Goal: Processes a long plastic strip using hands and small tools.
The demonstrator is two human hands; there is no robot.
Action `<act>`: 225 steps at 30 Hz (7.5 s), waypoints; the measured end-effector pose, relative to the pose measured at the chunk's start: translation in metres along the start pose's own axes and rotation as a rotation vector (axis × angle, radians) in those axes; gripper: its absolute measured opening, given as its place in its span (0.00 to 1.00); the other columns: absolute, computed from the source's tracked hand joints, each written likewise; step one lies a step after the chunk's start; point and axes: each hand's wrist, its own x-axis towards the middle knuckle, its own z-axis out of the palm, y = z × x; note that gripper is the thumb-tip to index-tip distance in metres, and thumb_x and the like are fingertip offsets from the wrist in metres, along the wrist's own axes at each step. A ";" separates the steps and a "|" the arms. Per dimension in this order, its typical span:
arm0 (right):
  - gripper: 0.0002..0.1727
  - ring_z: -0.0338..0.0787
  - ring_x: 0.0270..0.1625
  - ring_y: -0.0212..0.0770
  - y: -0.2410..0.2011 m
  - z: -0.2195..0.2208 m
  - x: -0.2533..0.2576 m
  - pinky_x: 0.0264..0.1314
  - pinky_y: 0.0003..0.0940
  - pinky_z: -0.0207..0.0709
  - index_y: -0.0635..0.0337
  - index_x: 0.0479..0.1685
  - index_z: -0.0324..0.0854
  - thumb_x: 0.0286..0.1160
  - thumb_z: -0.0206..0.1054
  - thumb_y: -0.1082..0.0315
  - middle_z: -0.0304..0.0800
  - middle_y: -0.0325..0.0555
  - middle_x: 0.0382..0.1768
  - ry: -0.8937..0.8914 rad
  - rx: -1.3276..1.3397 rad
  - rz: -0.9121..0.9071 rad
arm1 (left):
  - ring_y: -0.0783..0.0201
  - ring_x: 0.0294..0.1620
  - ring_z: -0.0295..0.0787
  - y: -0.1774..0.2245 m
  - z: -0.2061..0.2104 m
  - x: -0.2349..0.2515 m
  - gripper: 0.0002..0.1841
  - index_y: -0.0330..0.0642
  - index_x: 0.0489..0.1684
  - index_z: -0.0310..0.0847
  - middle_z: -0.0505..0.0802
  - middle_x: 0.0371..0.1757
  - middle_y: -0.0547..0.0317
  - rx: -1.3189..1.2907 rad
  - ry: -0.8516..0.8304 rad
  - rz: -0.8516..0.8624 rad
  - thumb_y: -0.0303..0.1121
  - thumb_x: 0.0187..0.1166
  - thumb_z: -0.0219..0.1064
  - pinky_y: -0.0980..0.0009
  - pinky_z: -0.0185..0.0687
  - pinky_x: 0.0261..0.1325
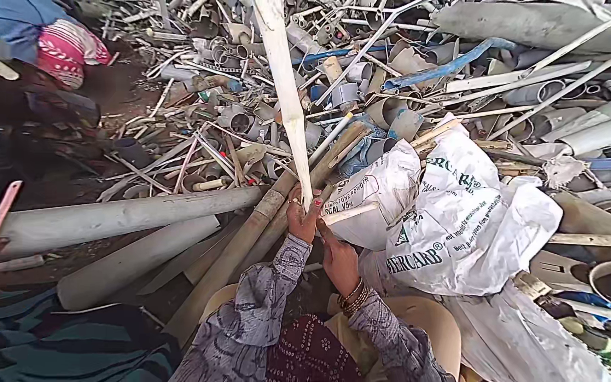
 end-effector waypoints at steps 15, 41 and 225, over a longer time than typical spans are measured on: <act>0.27 0.90 0.25 0.69 0.043 -0.010 0.009 0.29 0.63 0.78 0.62 0.79 0.78 0.79 0.54 0.78 0.90 0.65 0.24 0.005 -0.114 0.163 | 0.81 0.51 0.84 0.002 0.006 -0.010 0.20 0.13 0.52 0.73 0.89 0.40 0.62 -0.101 -0.049 0.004 0.28 0.73 0.58 0.80 0.77 0.64; 0.28 0.88 0.19 0.67 0.058 0.001 0.004 0.22 0.61 0.77 0.68 0.75 0.80 0.72 0.57 0.80 0.88 0.64 0.19 0.103 -0.072 0.080 | 0.78 0.50 0.89 0.001 0.006 -0.014 0.15 0.21 0.50 0.75 0.91 0.38 0.72 -0.139 -0.060 0.020 0.28 0.75 0.57 0.74 0.81 0.66; 0.15 0.86 0.15 0.57 0.057 -0.016 -0.022 0.13 0.50 0.70 0.65 0.31 0.89 0.75 0.60 0.67 0.82 0.54 0.13 0.191 -0.180 0.068 | 0.72 0.64 0.88 -0.008 0.008 -0.014 0.05 0.52 0.34 0.84 0.95 0.49 0.74 -0.225 -0.094 -0.029 0.34 0.75 0.62 0.66 0.78 0.74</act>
